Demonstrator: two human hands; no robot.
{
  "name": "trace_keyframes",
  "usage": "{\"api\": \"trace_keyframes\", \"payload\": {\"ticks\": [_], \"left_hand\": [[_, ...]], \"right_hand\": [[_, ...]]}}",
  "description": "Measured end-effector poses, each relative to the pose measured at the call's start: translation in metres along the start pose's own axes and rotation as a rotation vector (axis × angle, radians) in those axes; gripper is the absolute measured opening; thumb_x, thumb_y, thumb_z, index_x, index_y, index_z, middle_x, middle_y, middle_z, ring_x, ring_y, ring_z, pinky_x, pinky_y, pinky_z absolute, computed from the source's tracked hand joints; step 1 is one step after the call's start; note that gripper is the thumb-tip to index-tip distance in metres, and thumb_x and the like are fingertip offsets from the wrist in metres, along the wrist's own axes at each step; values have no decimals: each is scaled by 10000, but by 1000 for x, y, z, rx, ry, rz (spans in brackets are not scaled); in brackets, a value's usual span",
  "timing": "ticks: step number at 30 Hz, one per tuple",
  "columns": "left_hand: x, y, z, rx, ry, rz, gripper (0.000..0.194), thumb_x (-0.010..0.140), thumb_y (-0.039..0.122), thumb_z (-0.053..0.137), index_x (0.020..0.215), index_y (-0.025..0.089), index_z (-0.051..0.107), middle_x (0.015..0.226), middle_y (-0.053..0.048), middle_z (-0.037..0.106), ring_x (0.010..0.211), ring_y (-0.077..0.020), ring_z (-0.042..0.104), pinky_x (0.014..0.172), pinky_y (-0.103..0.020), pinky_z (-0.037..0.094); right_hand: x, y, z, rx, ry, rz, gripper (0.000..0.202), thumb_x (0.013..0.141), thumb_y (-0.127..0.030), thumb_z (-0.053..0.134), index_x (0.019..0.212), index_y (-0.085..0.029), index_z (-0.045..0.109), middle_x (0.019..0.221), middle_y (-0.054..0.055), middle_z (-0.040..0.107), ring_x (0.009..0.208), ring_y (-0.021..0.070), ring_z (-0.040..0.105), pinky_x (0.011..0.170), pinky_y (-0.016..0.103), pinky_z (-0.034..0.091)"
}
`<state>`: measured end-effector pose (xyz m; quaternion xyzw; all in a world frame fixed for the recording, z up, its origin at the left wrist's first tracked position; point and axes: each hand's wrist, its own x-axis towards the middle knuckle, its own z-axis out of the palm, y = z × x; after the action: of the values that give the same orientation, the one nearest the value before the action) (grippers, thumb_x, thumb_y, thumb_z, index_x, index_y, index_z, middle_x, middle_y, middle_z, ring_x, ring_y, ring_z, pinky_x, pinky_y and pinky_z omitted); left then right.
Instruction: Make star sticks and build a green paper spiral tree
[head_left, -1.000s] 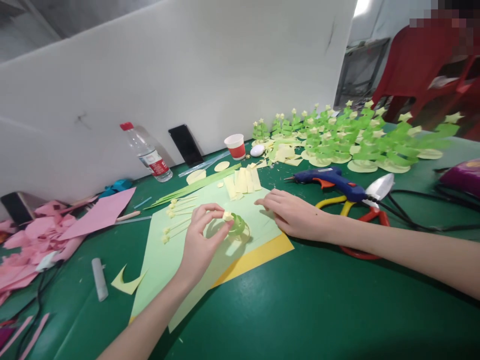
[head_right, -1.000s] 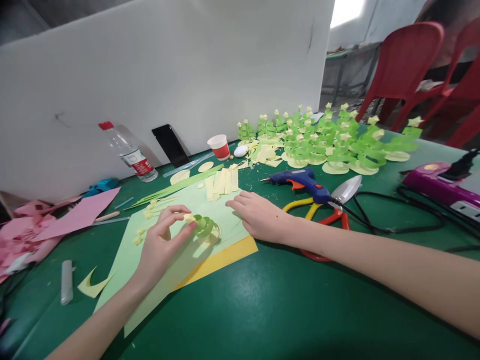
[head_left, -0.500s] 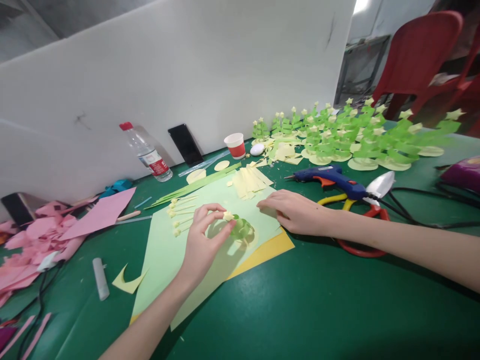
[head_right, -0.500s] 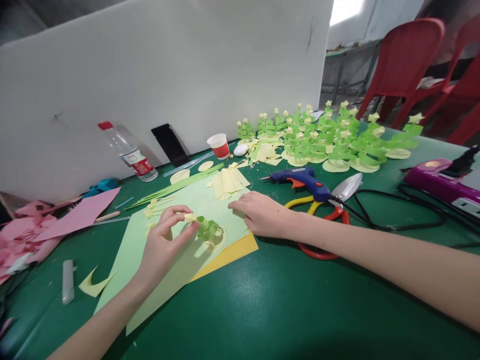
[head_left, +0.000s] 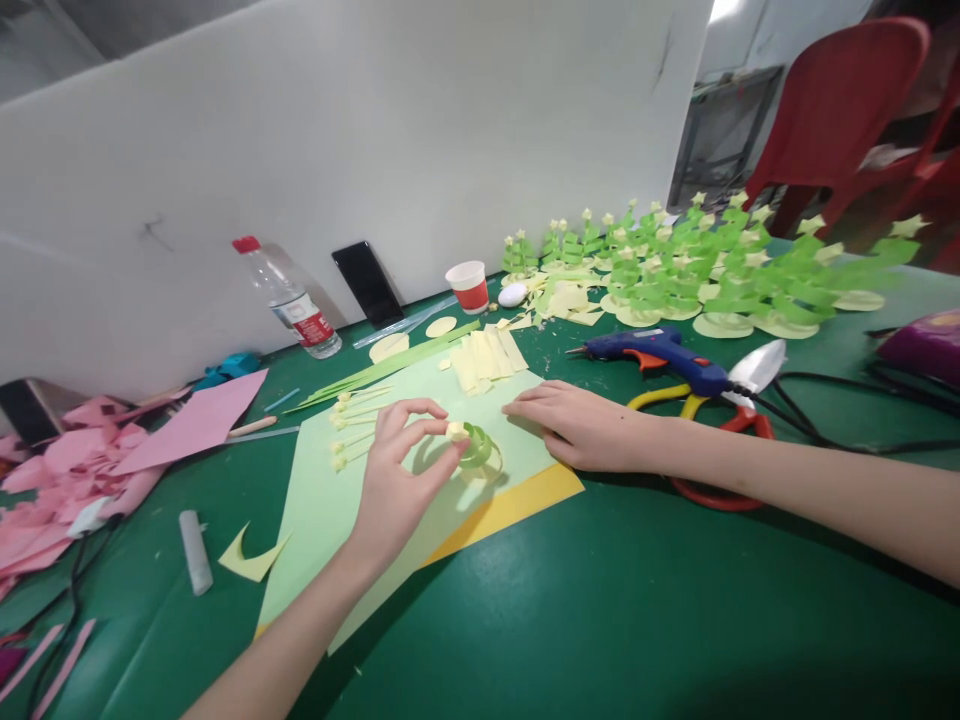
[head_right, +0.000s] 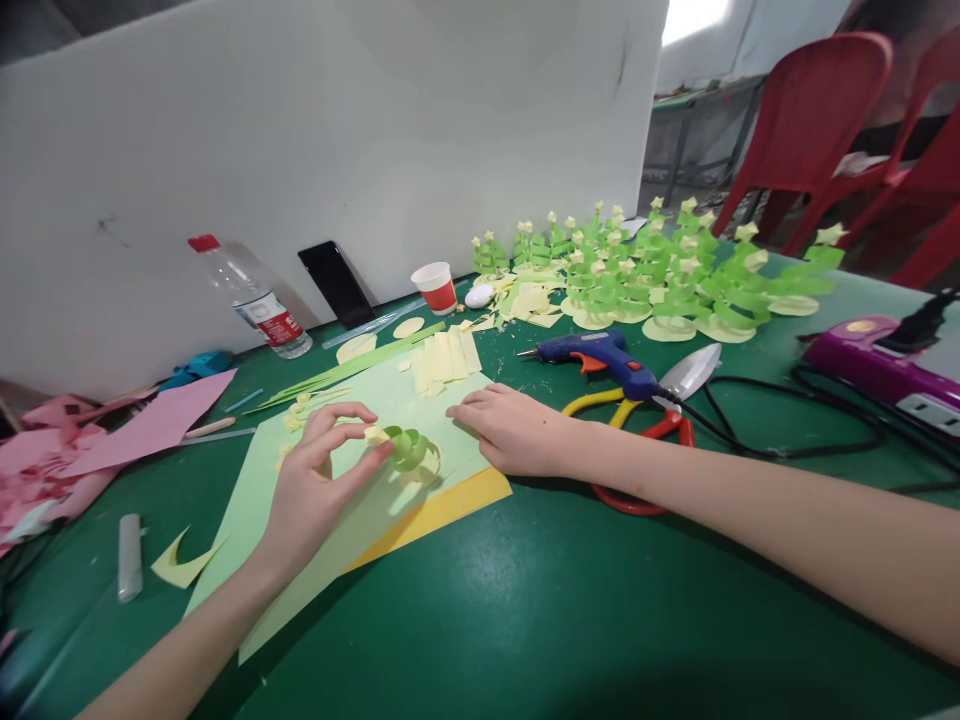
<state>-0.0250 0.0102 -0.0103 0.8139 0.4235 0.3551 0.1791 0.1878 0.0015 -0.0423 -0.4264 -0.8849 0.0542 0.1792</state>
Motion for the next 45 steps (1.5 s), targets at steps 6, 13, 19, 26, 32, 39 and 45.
{"api": "trace_keyframes", "payload": {"ticks": [6, 13, 19, 26, 32, 39, 45], "left_hand": [[0, 1, 0, 26, 15, 35, 98, 756, 234, 578, 659, 228, 568, 888, -22, 557, 930, -216, 489, 852, -400, 404], [0, -2, 1, 39, 37, 38, 105, 762, 237, 574, 662, 220, 545, 876, -22, 560, 919, -221, 498, 837, -407, 410], [-1, -1, 4, 28, 38, 46, 101, 768, 235, 567, 673, 220, 537, 866, -16, 563, 914, -211, 500, 844, -395, 407], [0, 1, 4, 10, 35, 18, 116, 756, 216, 581, 651, 216, 532, 865, -13, 564, 907, -194, 498, 838, -363, 410], [-1, -1, 7, -55, 44, -30, 107, 752, 226, 584, 654, 213, 543, 878, -10, 564, 906, -186, 510, 846, -352, 409], [-2, 2, 7, -88, 52, -68, 89, 740, 220, 598, 658, 210, 562, 875, -2, 570, 920, -178, 517, 862, -339, 404], [-1, 1, 8, -73, 59, -47, 87, 748, 228, 596, 669, 212, 562, 868, -2, 572, 918, -180, 518, 855, -339, 406]], "right_hand": [[-1, -3, -3, 46, 77, -91, 373, 781, -45, 363, 1070, -72, 598, 1089, 122, 620, 1054, 223, 495, 934, 398, 379], [-2, -11, -3, 103, 81, -205, 327, 786, -65, 376, 973, -115, 639, 1029, 84, 637, 979, 206, 472, 904, 369, 387], [-3, -13, -4, 109, -40, -258, 381, 806, -64, 369, 1094, -126, 610, 1147, 106, 576, 1041, 224, 418, 918, 393, 363], [-2, -18, -9, 80, -182, -272, 432, 809, -30, 366, 1144, -185, 590, 1220, 105, 512, 1084, 246, 371, 920, 424, 339], [-2, -16, -7, 75, -208, -262, 433, 842, -63, 332, 1179, -194, 569, 1244, 108, 491, 1103, 256, 358, 917, 440, 340], [-2, -16, -6, 92, -214, -261, 432, 856, -86, 307, 1187, -183, 568, 1255, 112, 482, 1115, 253, 350, 939, 439, 330], [-2, -16, -6, 84, -200, -271, 430, 853, -86, 310, 1176, -178, 578, 1242, 119, 498, 1103, 260, 366, 915, 454, 354]]}}
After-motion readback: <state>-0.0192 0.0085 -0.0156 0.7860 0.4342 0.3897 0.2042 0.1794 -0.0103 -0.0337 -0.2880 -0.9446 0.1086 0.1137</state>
